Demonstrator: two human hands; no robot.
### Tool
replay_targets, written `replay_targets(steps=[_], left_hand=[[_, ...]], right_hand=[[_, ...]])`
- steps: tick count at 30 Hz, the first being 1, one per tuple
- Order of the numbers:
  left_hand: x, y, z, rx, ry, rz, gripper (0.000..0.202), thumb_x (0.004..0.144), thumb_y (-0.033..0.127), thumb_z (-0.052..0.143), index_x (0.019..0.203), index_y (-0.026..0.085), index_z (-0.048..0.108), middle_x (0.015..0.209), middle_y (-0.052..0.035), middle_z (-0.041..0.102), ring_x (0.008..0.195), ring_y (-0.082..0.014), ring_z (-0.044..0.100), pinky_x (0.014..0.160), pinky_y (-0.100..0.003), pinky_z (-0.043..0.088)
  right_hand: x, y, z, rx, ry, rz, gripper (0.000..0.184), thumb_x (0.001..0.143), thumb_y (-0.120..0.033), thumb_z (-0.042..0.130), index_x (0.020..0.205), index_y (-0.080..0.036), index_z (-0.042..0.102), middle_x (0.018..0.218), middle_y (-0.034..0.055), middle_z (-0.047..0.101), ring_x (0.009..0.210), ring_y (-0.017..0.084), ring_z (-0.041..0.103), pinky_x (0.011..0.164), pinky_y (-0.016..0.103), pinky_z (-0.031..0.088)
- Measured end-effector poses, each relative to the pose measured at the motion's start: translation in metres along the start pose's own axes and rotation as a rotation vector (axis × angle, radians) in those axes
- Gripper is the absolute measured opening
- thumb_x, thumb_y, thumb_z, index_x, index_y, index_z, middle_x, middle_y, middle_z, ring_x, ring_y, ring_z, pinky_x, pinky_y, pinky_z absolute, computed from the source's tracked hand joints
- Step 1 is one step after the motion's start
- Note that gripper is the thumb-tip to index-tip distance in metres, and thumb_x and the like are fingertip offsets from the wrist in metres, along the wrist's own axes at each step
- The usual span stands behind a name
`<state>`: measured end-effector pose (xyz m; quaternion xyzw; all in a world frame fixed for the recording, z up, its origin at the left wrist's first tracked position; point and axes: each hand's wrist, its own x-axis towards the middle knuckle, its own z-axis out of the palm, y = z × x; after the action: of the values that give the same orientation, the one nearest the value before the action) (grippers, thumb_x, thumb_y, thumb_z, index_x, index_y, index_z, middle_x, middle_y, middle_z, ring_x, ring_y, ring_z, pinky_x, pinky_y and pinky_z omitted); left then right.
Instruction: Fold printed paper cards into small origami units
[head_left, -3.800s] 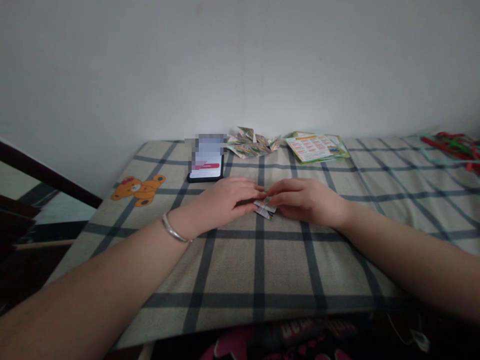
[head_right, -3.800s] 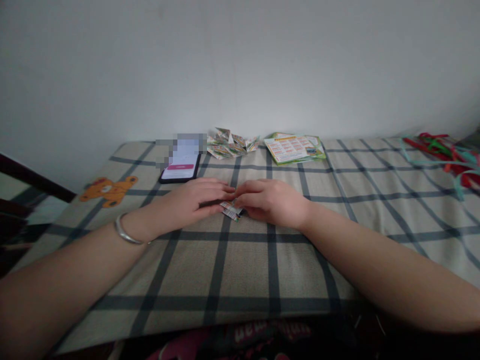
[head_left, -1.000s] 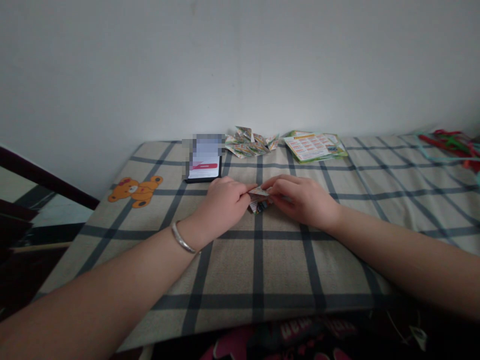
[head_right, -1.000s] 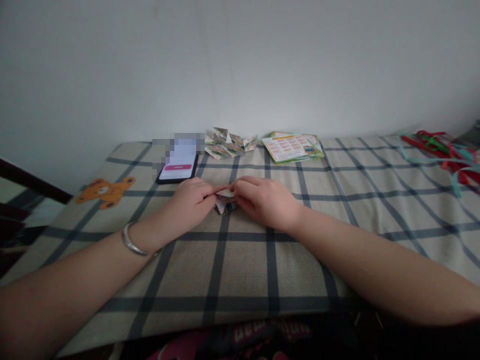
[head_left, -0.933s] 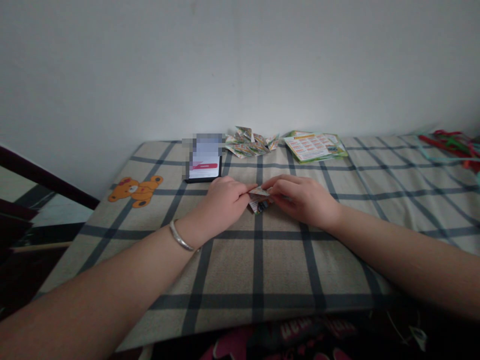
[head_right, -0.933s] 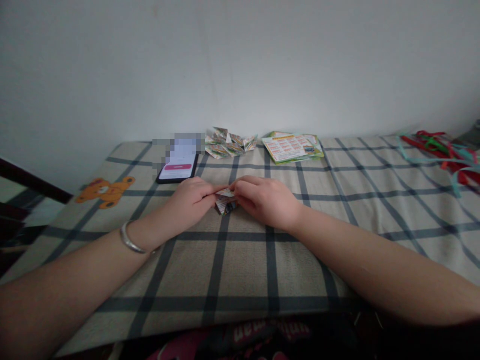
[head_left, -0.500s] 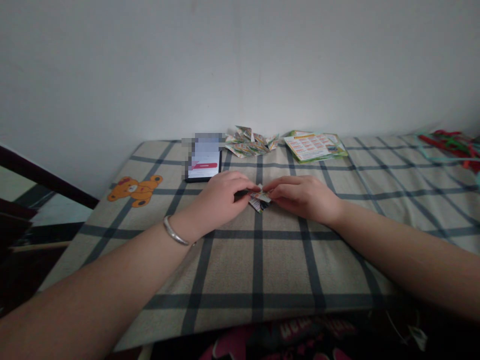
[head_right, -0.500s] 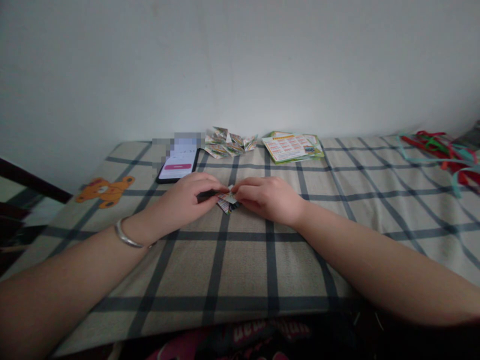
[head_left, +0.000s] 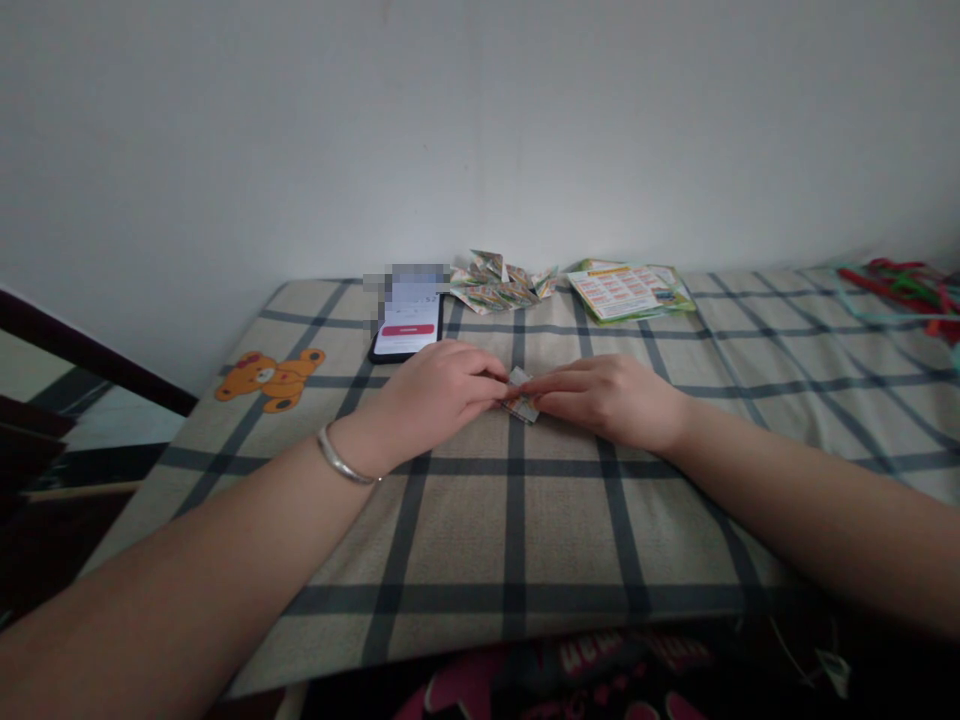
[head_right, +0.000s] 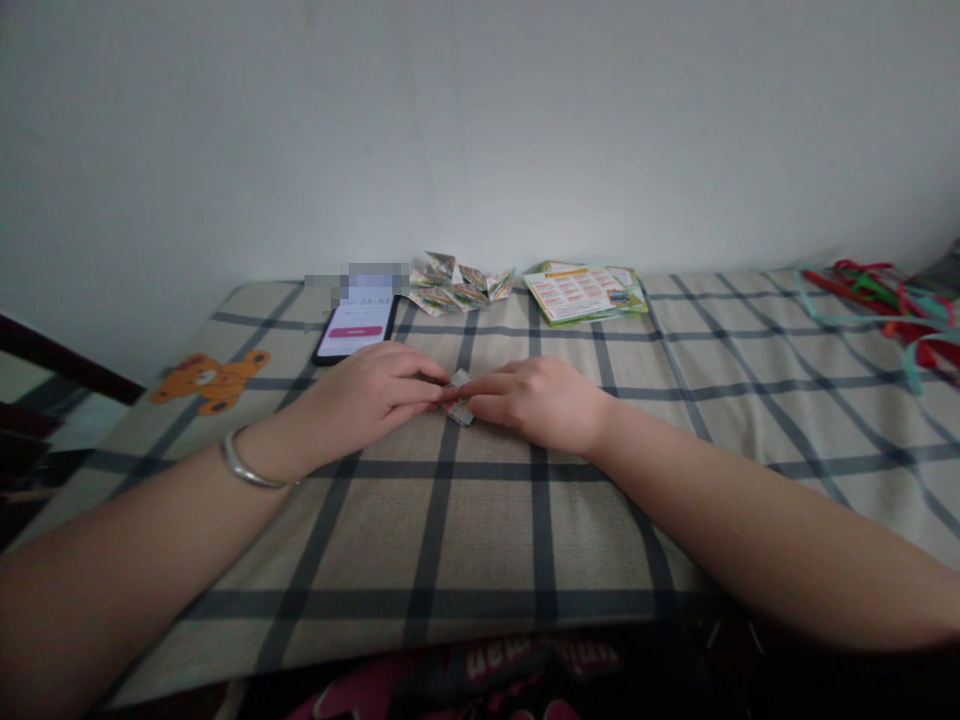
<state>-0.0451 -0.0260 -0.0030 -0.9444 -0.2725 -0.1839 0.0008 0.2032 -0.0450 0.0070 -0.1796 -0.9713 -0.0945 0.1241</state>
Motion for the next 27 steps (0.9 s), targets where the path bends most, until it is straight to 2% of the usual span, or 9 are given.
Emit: replay_targets(steps=[5,15,27], left_hand=[[0.0006,0.0022,-0.0007,0.048,0.005,0.021,0.019,0.092,0.024,0.055,0.097,0.025,0.074,0.103,-0.002,0.07,0.096,-0.0203,0.06,0.087,-0.039,0.047],[0.0013,0.0048,-0.0011,0.064,-0.031,0.022,0.021,0.093,0.023,0.054,0.098,0.023,0.074,0.104,-0.004,0.069,0.098,-0.0204,0.06,0.09,-0.039,0.047],[0.0005,0.0104,0.0007,0.193,-0.029,0.054,0.02,0.093,0.025,0.054,0.101,0.021,0.072,0.104,-0.0044,0.067,0.098,-0.0209,0.059,0.09,-0.039,0.047]], right_hand=[[0.0018,-0.0003,-0.0025,-0.025,-0.062,-0.017,0.026,0.096,-0.015,0.047,0.112,-0.014,0.067,0.12,0.0086,0.069,0.106,0.022,0.067,0.083,0.035,0.058],[0.0024,-0.0003,-0.0045,-0.001,-0.078,-0.006,0.028,0.098,-0.016,0.043,0.112,-0.014,0.067,0.12,0.0062,0.069,0.111,0.021,0.065,0.089,0.034,0.056],[0.0035,-0.0027,-0.0063,0.017,-0.132,0.001,0.025,0.096,-0.017,0.046,0.109,-0.013,0.068,0.113,0.0083,0.071,0.104,0.021,0.065,0.086,0.033,0.054]])
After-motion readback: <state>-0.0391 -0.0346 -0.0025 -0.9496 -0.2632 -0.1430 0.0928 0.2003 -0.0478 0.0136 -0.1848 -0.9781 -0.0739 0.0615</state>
